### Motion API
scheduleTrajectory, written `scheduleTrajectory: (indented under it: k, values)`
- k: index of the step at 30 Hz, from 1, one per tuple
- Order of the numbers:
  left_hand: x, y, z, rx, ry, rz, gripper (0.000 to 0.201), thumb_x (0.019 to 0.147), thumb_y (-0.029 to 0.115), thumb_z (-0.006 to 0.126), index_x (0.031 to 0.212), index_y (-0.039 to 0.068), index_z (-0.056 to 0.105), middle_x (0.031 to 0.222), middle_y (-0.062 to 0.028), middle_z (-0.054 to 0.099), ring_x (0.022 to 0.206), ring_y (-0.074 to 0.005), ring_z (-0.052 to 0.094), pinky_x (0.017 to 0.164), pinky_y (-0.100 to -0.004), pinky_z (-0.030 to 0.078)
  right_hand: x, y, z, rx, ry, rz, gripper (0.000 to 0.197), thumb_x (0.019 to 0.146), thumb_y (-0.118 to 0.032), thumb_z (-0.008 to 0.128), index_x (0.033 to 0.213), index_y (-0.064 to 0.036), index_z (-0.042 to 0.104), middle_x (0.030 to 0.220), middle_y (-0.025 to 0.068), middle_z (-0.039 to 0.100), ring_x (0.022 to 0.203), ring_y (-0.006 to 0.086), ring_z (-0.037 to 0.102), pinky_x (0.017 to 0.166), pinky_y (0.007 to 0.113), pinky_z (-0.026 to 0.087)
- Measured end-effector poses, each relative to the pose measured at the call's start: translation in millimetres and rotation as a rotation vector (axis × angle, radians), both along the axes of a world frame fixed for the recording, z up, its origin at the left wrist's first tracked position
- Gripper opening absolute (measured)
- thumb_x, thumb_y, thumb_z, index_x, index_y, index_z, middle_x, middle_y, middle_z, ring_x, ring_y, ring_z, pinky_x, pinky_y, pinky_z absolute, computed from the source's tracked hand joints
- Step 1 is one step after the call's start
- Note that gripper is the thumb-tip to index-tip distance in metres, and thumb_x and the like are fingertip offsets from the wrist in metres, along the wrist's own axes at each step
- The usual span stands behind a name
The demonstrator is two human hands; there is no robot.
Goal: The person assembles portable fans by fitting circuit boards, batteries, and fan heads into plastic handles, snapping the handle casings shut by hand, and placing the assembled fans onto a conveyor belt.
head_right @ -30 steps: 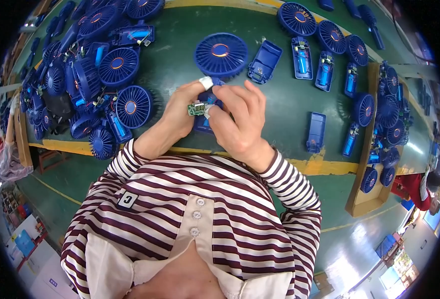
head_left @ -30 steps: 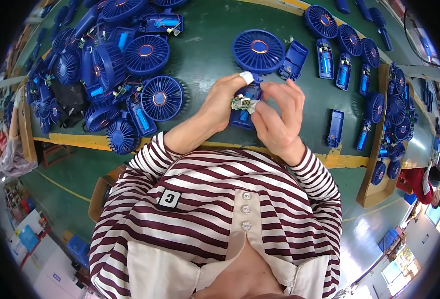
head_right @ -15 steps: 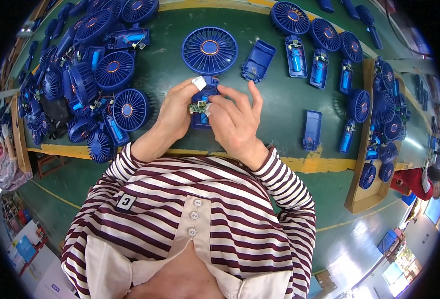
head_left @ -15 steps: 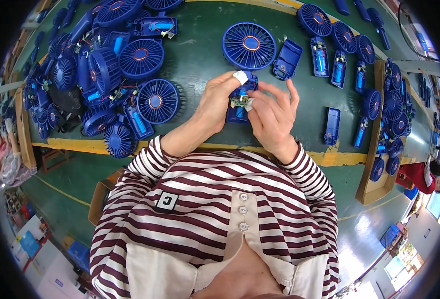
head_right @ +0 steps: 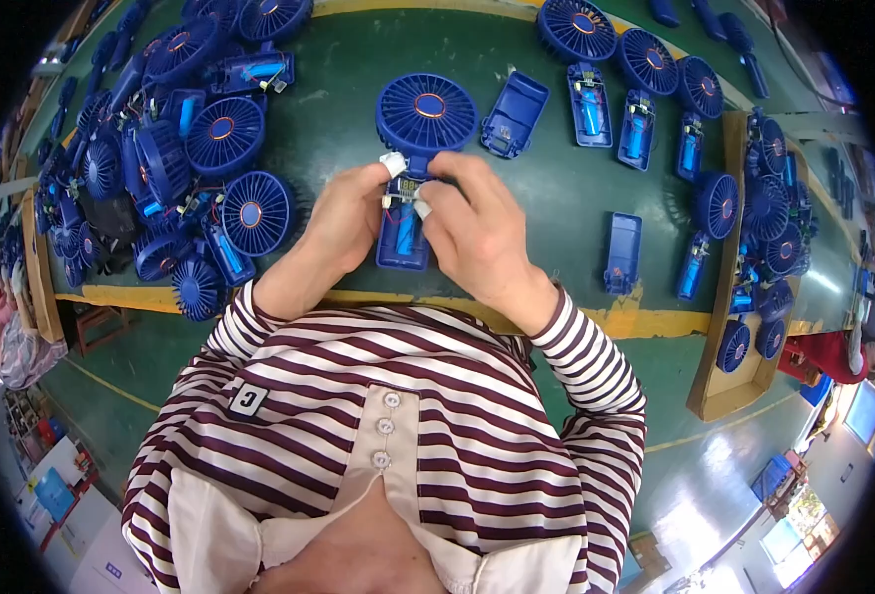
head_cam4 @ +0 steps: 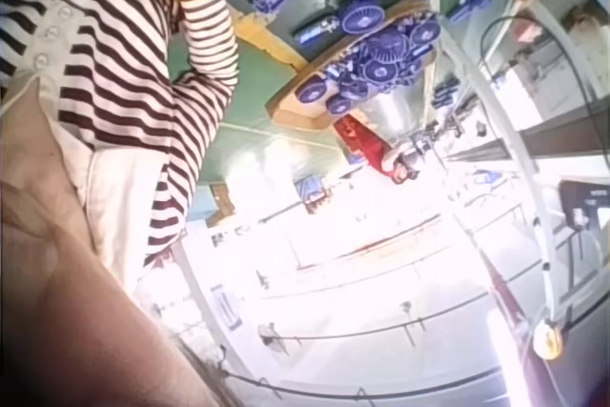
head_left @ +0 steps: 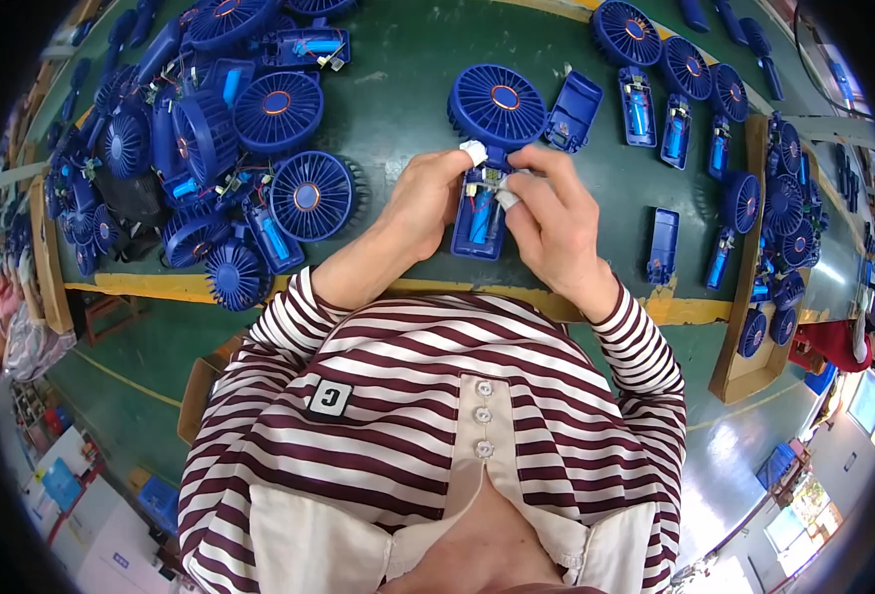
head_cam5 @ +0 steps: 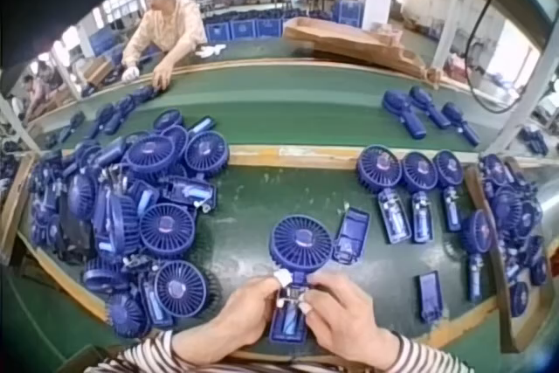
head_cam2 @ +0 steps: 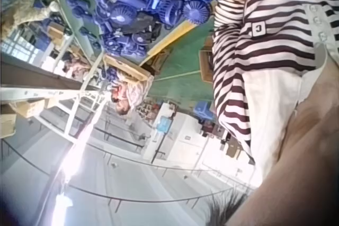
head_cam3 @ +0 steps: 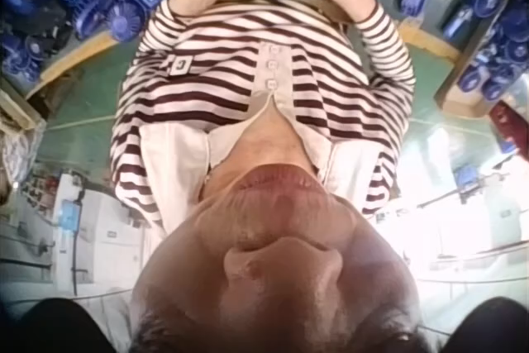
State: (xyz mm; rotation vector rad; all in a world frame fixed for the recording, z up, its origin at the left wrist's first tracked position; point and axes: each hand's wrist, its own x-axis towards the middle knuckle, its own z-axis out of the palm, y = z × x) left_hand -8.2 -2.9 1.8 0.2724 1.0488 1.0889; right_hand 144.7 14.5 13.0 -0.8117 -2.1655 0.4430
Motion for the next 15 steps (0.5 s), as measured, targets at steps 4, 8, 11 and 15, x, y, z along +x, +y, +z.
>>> scheduleTrajectory:
  k: [4, 8, 11, 15]
  values:
    - [-2, 2, 7, 0.011, -0.04, -0.017, 0.022, 0.083, 0.015, 0.045, 0.091, -0.004, 0.055, 0.081, -0.0097, 0.06, 0.068, -0.0163, 0.06, 0.058, -0.0287, 0.05, 0, 5, 4, -0.176, 0.138, -0.002, 0.015, 0.068, 0.008, 0.056, 0.083, 0.0038, 0.055, 0.095, 0.0136, 0.052, 0.077, 0.0263, 0.057, 0.063, 0.031, 0.047]
    - [-3, 1, 12, 0.045, -0.109, -0.069, 0.027, 0.084, 0.014, 0.042, 0.095, -0.009, 0.052, 0.085, -0.0151, 0.06, 0.072, -0.0224, 0.063, 0.062, -0.0331, 0.053, 2, 7, 8, -0.412, 0.173, 0.027, 0.015, 0.072, 0.014, 0.049, 0.084, 0.0072, 0.054, 0.102, 0.0126, 0.049, 0.083, 0.0185, 0.057, 0.055, 0.023, 0.053]
    - [-6, 1, 8, 0.019, -0.096, -0.071, 0.026, 0.085, 0.014, 0.043, 0.097, -0.007, 0.053, 0.089, -0.0134, 0.06, 0.076, -0.0205, 0.061, 0.067, -0.0318, 0.051, 2, 9, 5, -0.359, 0.13, 0.04, 0.016, 0.071, 0.015, 0.049, 0.084, 0.0074, 0.054, 0.101, 0.013, 0.049, 0.083, 0.0192, 0.057, 0.054, 0.024, 0.053]
    - [-6, 1, 2, 0.003, -0.08, -0.049, 0.025, 0.086, 0.013, 0.044, 0.098, -0.006, 0.053, 0.092, -0.0111, 0.059, 0.08, -0.0184, 0.059, 0.071, -0.0307, 0.049, 1, 11, 2, -0.261, 0.058, 0.049, 0.017, 0.07, 0.015, 0.049, 0.084, 0.0073, 0.053, 0.101, 0.0136, 0.049, 0.083, 0.0199, 0.056, 0.053, 0.024, 0.052]
